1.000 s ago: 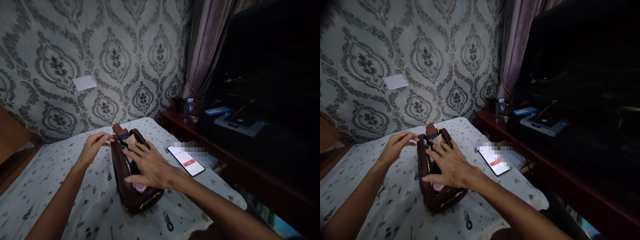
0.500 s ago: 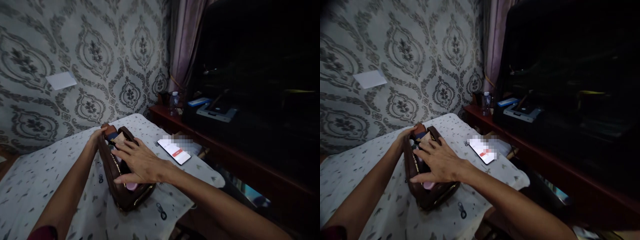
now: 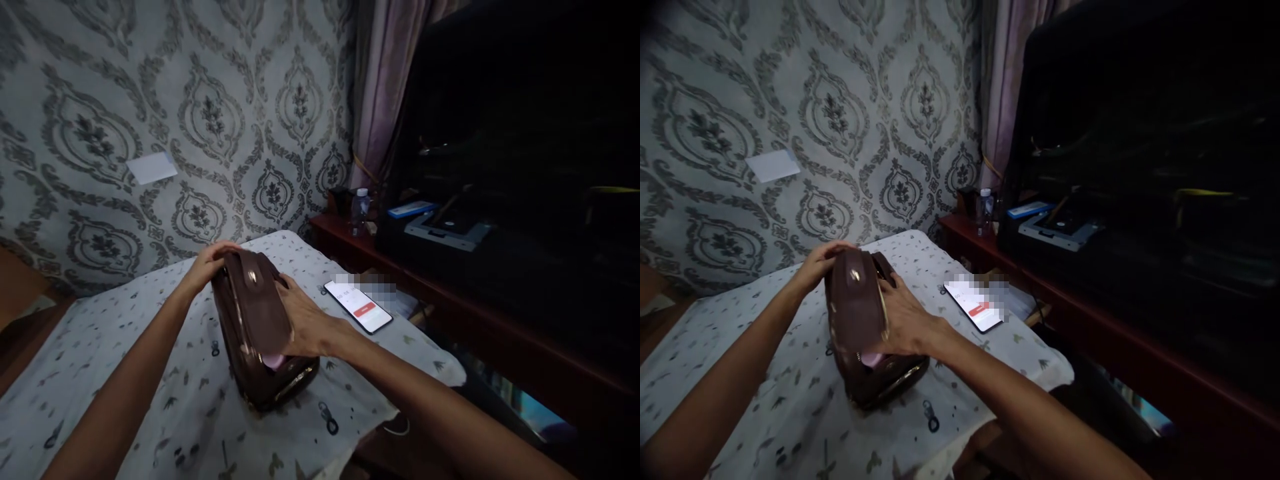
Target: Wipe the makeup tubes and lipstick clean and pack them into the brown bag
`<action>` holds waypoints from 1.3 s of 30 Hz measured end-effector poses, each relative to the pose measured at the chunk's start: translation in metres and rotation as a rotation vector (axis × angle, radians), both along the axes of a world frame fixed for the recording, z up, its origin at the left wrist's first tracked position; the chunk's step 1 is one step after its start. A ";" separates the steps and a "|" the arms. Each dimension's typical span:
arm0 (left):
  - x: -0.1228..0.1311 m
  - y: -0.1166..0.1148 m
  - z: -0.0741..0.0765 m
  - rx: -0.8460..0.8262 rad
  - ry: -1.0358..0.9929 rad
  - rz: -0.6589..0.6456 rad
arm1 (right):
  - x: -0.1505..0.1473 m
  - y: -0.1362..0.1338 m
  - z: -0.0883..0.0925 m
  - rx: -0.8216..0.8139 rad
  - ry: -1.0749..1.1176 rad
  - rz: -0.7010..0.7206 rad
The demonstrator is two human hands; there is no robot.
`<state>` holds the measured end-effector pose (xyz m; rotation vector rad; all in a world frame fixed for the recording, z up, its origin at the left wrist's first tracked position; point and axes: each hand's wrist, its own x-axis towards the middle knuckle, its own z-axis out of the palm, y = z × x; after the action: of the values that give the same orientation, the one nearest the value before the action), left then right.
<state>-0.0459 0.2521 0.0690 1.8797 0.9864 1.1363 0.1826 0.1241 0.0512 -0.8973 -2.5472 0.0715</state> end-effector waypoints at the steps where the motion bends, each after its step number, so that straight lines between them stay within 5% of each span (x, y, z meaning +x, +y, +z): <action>1: 0.000 -0.004 0.003 0.025 0.094 -0.039 | 0.001 0.002 -0.002 0.003 0.000 0.015; 5: -0.001 -0.019 0.010 0.158 0.458 -0.172 | 0.006 0.008 -0.010 0.013 0.033 0.057; 9: -0.001 -0.043 0.013 0.254 0.542 -0.185 | 0.013 0.009 -0.018 0.009 0.087 0.086; 14: 0.007 -0.102 0.013 0.490 0.572 -0.132 | 0.020 0.006 -0.018 -0.063 0.183 0.091; 19: 0.024 -0.145 -0.003 0.700 0.702 -0.053 | 0.026 -0.001 -0.021 -0.091 0.333 0.122; 26: 0.028 -0.141 -0.022 0.782 0.575 0.041 | 0.037 -0.022 -0.016 -0.113 0.373 0.136; 34: 0.026 -0.151 -0.027 0.671 0.622 0.069 | 0.029 -0.058 -0.038 -0.123 0.669 -0.261; 39: 0.029 -0.158 -0.032 0.647 0.654 0.081 | 0.007 -0.065 -0.047 0.039 0.493 -0.275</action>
<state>-0.0171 0.0944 0.0367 2.8724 1.1198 0.9637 0.1893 0.0594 0.0043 -1.0556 -1.9519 0.1392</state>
